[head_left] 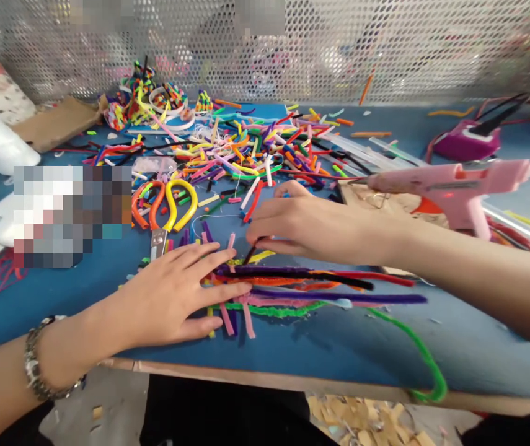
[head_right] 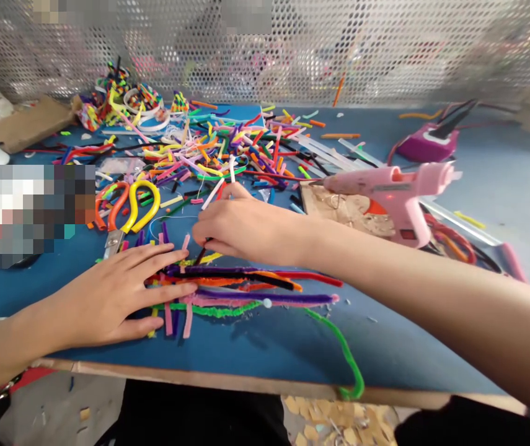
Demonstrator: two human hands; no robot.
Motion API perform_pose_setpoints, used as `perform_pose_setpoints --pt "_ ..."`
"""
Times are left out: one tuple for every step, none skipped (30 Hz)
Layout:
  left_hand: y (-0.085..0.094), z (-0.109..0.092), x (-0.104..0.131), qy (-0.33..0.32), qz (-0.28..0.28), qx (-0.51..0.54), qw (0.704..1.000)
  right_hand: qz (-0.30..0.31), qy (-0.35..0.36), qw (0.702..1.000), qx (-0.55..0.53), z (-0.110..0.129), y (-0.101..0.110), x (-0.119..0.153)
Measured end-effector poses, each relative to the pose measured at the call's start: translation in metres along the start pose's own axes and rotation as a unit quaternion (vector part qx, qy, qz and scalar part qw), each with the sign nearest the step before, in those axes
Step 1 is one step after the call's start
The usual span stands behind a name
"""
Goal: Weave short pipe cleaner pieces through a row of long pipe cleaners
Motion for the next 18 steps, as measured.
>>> perform_pose_setpoints --pt "0.001 -0.001 0.000 -0.005 -0.004 -0.001 1.000 -0.004 0.000 1.000 0.014 0.000 0.000 0.000" --pt "0.002 -0.001 -0.001 -0.008 -0.006 -0.002 1.000 -0.002 0.002 1.000 0.018 -0.001 0.001 0.000" --pt "0.003 -0.001 -0.001 -0.008 -0.006 -0.002 1.000 0.002 0.003 1.000 0.013 -0.002 0.001 -0.001" --pt "0.004 -0.001 -0.001 -0.007 -0.004 -0.003 1.000 0.009 0.004 1.000 0.002 -0.003 0.001 -0.002" --pt "0.004 -0.001 -0.001 -0.006 -0.001 -0.003 1.000 0.017 0.003 1.000 -0.014 -0.004 0.001 -0.002" --pt "0.005 -0.001 -0.001 -0.003 0.001 -0.003 1.000 0.021 0.003 0.999 -0.032 -0.003 0.003 -0.003" --pt "0.005 -0.001 -0.001 -0.003 0.002 -0.002 1.000 0.021 0.006 0.999 -0.047 -0.001 0.005 -0.003" --pt "0.006 -0.002 -0.001 -0.005 0.001 0.000 1.000 0.016 0.014 0.998 -0.059 0.003 0.008 -0.003" --pt "0.006 -0.002 -0.001 -0.007 0.000 0.001 1.000 0.012 0.026 0.997 -0.068 0.009 0.011 -0.002" --pt "0.006 -0.002 -0.001 -0.011 0.001 0.001 1.000 0.006 0.039 0.997 -0.070 0.017 0.013 0.000" --pt "0.006 -0.003 -0.001 -0.014 0.002 0.001 1.000 0.013 0.053 0.996 -0.071 0.026 0.013 0.002" --pt "0.006 -0.003 -0.001 -0.017 0.004 0.000 1.000 0.018 0.069 0.995 -0.072 0.036 0.011 0.005" --pt "0.005 -0.003 -0.001 -0.018 0.005 0.000 1.000 0.020 0.062 0.996 -0.059 0.041 0.009 0.007" --pt "0.005 -0.003 -0.001 -0.018 0.005 0.000 1.000 0.013 0.063 0.997 -0.041 0.046 0.007 0.010" --pt "0.005 -0.004 -0.001 -0.019 0.004 0.003 1.000 0.005 0.057 0.998 -0.031 0.048 0.004 0.012" --pt "0.005 -0.004 -0.002 -0.019 0.003 0.008 1.000 -0.001 0.053 0.998 -0.033 0.049 -0.001 0.014" --pt "0.005 -0.004 -0.002 -0.019 0.002 0.012 1.000 -0.006 0.051 0.998 -0.047 0.049 -0.005 0.017" --pt "0.006 -0.004 -0.002 -0.020 0.001 0.017 1.000 -0.012 0.050 0.996 -0.072 0.048 -0.010 0.019"
Point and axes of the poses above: each hand's wrist, its own x-axis away from the middle knuckle, its own y-axis out of the back of the hand, z = x × y, the point moved 7 cm from there along -x, towards the middle knuckle, and after that the axes turned 2 degrees about -x, right-handed, at the moved point
